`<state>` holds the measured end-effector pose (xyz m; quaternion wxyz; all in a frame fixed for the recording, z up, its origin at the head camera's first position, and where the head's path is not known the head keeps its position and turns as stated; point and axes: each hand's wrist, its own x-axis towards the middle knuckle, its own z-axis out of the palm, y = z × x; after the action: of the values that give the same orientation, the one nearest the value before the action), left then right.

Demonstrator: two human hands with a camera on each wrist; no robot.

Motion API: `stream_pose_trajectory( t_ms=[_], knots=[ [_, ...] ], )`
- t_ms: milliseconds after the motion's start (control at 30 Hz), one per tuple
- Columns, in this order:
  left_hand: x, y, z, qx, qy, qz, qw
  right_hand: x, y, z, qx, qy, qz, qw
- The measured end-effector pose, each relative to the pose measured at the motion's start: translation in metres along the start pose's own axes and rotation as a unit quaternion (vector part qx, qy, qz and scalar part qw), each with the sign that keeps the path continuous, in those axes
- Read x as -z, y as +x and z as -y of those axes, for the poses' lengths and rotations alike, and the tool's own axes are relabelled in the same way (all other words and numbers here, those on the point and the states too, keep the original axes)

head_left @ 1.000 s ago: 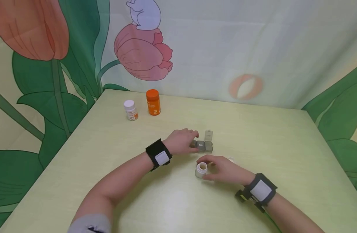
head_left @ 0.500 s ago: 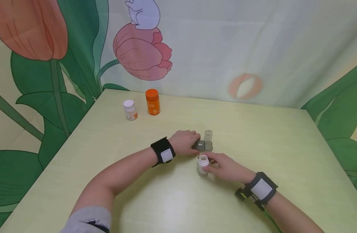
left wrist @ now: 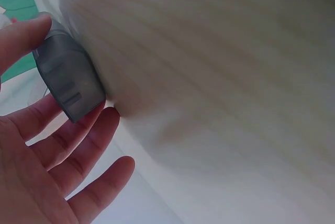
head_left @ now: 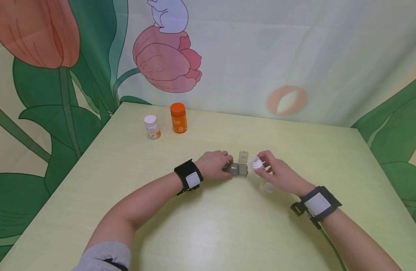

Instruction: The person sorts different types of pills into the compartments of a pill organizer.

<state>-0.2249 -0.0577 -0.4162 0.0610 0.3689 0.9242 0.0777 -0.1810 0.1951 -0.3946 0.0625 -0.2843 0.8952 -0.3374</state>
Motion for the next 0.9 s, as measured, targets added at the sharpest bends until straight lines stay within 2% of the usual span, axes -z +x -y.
stream_pose_trajectory(
  t_ms=[333, 600, 900],
  knots=[
    [0.0, 0.001, -0.002, 0.003, -0.002, -0.002, 1.0, 0.003, 0.01, -0.008, 0.013, -0.128, 0.025, 0.991],
    [0.002, 0.0, -0.005, 0.004, 0.003, -0.001, 1.0, 0.001, 0.013, -0.009, 0.002, -0.145, 0.023, 0.989],
    [-0.001, 0.0, -0.005, 0.009, -0.003, -0.005, 0.9999, 0.003, 0.015, -0.005, 0.02, -0.174, 0.023, 0.984]
  ],
)
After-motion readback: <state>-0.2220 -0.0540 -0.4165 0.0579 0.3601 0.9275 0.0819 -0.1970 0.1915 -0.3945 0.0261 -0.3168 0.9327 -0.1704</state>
